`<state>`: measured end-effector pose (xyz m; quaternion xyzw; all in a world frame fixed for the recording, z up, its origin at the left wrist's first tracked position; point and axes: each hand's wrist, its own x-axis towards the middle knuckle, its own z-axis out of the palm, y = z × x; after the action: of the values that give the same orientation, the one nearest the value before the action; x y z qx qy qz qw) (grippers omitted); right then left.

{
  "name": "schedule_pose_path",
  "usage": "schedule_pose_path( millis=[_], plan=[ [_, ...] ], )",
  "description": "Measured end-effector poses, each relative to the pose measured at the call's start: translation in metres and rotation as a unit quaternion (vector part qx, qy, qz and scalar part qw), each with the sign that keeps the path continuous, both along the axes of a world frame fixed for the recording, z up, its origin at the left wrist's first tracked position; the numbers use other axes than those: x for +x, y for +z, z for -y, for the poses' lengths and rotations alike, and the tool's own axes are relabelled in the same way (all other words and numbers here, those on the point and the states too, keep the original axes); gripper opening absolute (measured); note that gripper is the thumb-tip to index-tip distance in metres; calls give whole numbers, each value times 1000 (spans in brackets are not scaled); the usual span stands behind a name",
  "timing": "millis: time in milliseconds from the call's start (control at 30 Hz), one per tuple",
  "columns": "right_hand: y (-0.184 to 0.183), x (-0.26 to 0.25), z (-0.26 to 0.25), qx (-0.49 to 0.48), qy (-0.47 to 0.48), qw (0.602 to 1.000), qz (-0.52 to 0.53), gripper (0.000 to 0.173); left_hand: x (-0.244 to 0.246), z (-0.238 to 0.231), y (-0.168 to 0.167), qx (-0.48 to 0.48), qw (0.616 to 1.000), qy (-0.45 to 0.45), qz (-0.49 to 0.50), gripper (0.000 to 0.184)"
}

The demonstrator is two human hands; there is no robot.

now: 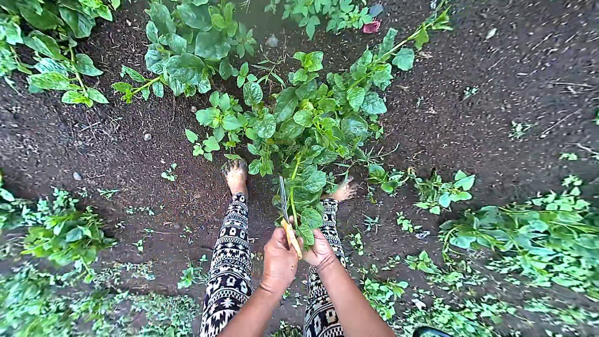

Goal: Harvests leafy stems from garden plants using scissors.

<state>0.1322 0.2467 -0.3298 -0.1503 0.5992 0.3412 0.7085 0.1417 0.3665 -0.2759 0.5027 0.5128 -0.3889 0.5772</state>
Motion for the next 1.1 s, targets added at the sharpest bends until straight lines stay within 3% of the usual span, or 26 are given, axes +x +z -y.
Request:
schedule_pose_path(
  millis=[67,167,267,367,500,600,667,833,1100],
  plan=[
    [0,-5,19,21,-8,1000,17,17,-5,19,2,-2,1000,5,9,29],
    [-4,-11,40,85,-25,994,69,43,-10,37,4,-1,1000,17,17,29],
    [0,-9,53,89,-8,992,92,36,-5,34,9,-33,999,-17,-2,28],
    [6,-13,75,65,-10,993,96,30,14,3,4,-86,988,-111,-57,28],
    [12,-14,113,32,20,998,57,27,62,-39,-54,-165,944,-260,-117,35],
    [8,-16,121,-10,81,996,20,18,102,-38,-109,-178,892,-402,-104,42],
    [4,-22,122,-29,104,994,12,15,130,-33,-128,-171,868,-452,-113,45],
    [-1,-31,114,-73,146,987,-6,24,186,-23,-139,-141,810,-546,-163,37],
    [-9,-33,98,-126,228,965,-21,18,225,-9,-131,-99,782,-578,-213,28]
  ],
)
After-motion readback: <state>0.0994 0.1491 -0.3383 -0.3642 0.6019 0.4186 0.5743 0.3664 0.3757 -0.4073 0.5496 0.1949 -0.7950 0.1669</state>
